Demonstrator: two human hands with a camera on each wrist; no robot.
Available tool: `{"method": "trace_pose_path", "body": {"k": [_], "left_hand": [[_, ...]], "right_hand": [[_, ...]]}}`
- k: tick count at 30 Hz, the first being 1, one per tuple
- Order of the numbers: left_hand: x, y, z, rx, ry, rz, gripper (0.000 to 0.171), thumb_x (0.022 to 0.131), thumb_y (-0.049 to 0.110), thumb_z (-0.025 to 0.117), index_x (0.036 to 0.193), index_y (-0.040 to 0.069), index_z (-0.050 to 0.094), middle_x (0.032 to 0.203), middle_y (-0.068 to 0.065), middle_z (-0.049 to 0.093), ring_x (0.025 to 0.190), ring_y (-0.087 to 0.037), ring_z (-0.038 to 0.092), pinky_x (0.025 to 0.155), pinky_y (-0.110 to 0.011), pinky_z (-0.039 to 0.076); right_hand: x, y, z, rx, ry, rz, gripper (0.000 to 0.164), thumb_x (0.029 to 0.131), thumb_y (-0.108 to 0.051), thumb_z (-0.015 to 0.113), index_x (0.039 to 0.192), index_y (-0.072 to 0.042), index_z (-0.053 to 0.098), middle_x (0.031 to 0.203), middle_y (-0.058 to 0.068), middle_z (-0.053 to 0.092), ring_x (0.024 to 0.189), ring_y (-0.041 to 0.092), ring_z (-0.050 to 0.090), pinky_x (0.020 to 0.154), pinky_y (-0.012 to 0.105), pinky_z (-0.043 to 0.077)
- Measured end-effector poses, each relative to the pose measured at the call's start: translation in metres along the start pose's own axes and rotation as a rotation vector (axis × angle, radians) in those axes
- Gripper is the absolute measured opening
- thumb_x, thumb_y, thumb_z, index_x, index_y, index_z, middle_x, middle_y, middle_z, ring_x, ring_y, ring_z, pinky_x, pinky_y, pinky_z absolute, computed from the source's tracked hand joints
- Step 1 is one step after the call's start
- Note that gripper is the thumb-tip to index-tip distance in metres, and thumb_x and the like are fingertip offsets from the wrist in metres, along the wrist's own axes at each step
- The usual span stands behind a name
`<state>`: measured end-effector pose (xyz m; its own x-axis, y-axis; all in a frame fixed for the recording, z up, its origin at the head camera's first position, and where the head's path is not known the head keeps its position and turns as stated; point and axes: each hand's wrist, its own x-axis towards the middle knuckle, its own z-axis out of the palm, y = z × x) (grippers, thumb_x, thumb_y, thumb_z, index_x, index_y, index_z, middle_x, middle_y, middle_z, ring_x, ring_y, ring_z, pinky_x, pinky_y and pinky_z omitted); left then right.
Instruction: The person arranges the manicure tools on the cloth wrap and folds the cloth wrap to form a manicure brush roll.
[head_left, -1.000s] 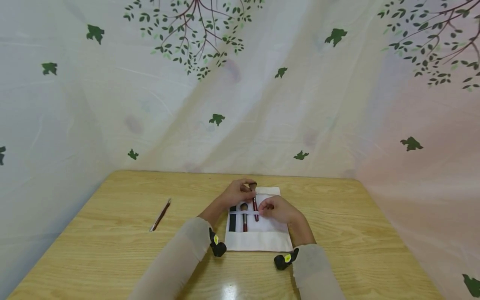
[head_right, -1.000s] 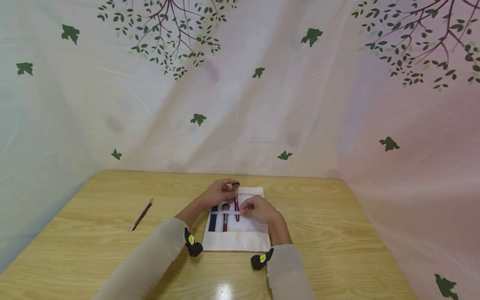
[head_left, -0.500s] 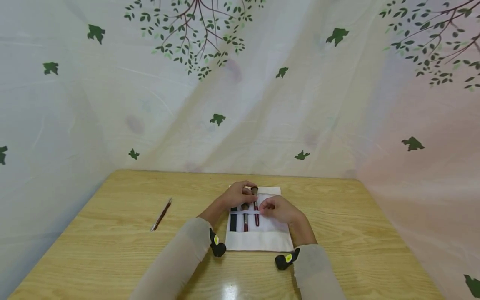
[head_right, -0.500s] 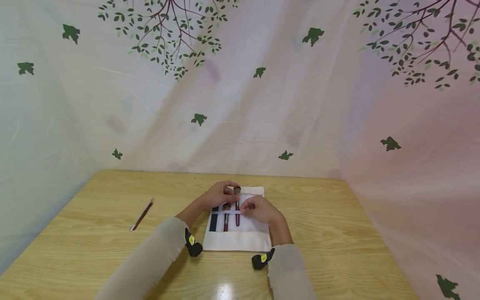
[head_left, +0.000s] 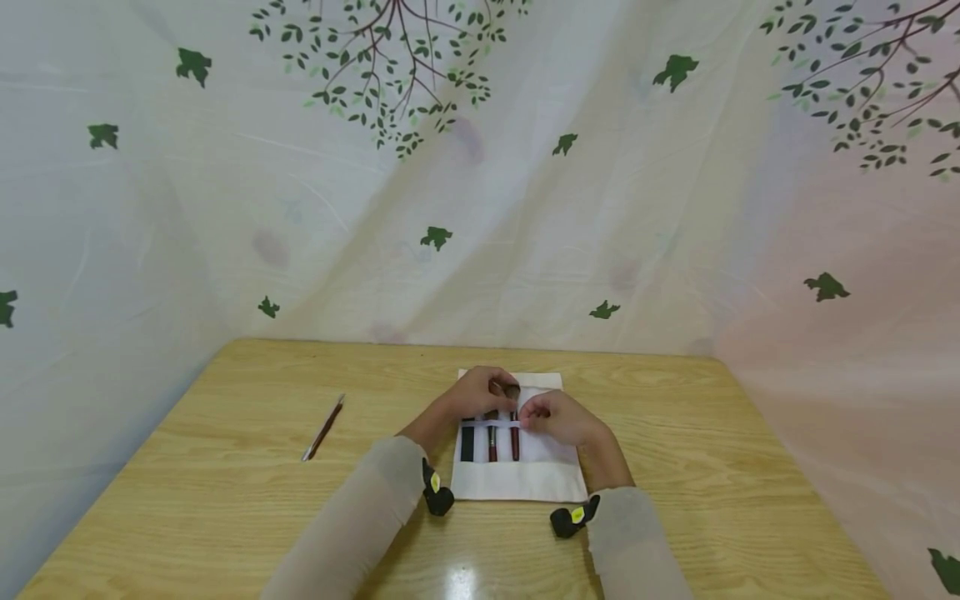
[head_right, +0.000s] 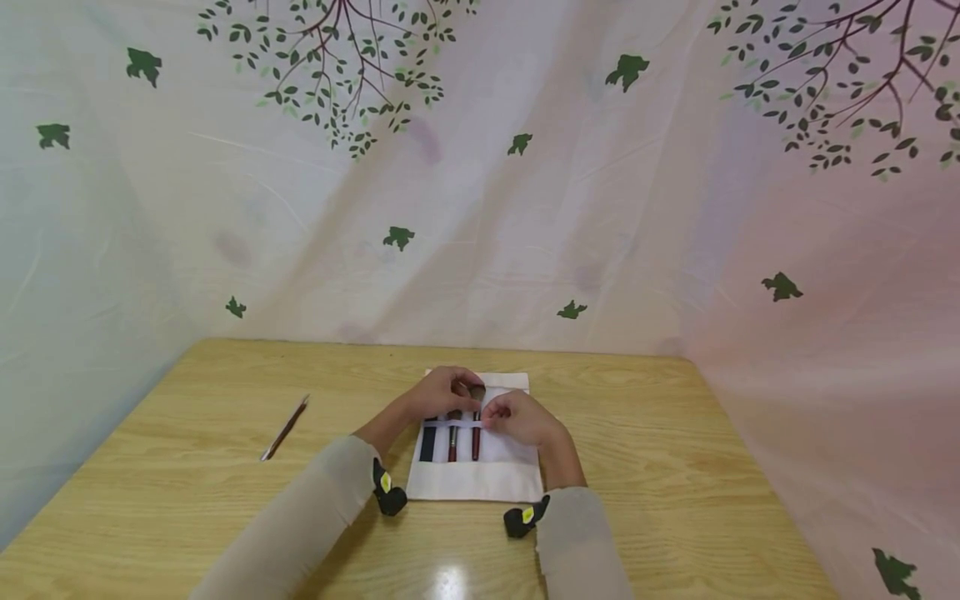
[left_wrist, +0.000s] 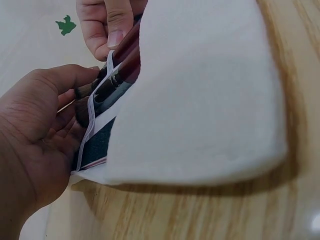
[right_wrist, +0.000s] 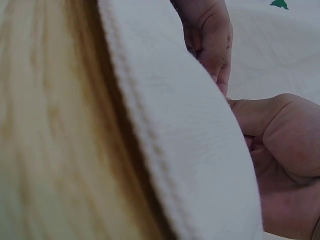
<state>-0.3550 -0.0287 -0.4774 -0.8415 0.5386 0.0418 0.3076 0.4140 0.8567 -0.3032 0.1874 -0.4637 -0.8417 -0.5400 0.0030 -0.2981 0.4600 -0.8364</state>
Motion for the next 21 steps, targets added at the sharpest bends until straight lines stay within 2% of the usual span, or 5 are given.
{"method": "trace_pose_path", "body": {"k": [6, 10, 14, 17, 21], "left_hand": [[-0.002, 0.001, -0.001, 0.044, -0.022, 0.010, 0.032, 0.090, 0.015, 0.080, 0.119, 0.005, 0.072, 0.100, -0.002, 0.071, 0.084, -0.011, 0.063, 0.071, -0.025, 0.052], [-0.002, 0.001, -0.001, 0.039, -0.039, 0.004, 0.030, 0.090, 0.014, 0.079, 0.119, 0.007, 0.073, 0.101, -0.001, 0.071, 0.086, -0.011, 0.063, 0.072, -0.025, 0.051], [-0.002, -0.001, -0.001, 0.026, -0.039, 0.008, 0.028, 0.090, 0.013, 0.079, 0.117, 0.007, 0.073, 0.101, 0.000, 0.072, 0.086, -0.010, 0.064, 0.071, -0.024, 0.051], [-0.002, -0.003, -0.001, 0.026, -0.032, 0.014, 0.026, 0.091, 0.013, 0.078, 0.115, 0.007, 0.074, 0.101, 0.000, 0.073, 0.085, -0.010, 0.064, 0.071, -0.025, 0.052], [-0.003, -0.004, 0.000, 0.022, -0.025, 0.026, 0.021, 0.093, 0.012, 0.075, 0.113, 0.006, 0.074, 0.101, -0.001, 0.074, 0.082, -0.009, 0.063, 0.070, -0.025, 0.052]], "right_hand": [[-0.009, -0.025, -0.003, 0.027, -0.024, -0.005, 0.007, 0.094, 0.014, 0.059, 0.096, 0.016, 0.066, 0.091, 0.027, 0.066, 0.082, 0.024, 0.056, 0.074, 0.027, 0.046], [-0.004, -0.011, -0.001, 0.019, -0.024, -0.013, 0.008, 0.094, 0.014, 0.059, 0.095, 0.015, 0.066, 0.090, 0.027, 0.066, 0.082, 0.022, 0.055, 0.074, 0.027, 0.046], [0.003, 0.008, 0.000, 0.007, -0.012, -0.002, 0.008, 0.095, 0.011, 0.061, 0.095, 0.011, 0.069, 0.088, 0.018, 0.067, 0.081, 0.017, 0.055, 0.074, 0.028, 0.046], [0.005, 0.012, 0.000, 0.012, -0.008, 0.021, 0.008, 0.095, 0.007, 0.063, 0.095, 0.005, 0.071, 0.086, 0.008, 0.067, 0.080, 0.016, 0.056, 0.075, 0.030, 0.047], [0.006, 0.012, 0.000, 0.017, -0.004, 0.043, 0.006, 0.096, 0.005, 0.065, 0.095, 0.005, 0.071, 0.086, 0.005, 0.067, 0.080, 0.016, 0.056, 0.076, 0.032, 0.047]]}}
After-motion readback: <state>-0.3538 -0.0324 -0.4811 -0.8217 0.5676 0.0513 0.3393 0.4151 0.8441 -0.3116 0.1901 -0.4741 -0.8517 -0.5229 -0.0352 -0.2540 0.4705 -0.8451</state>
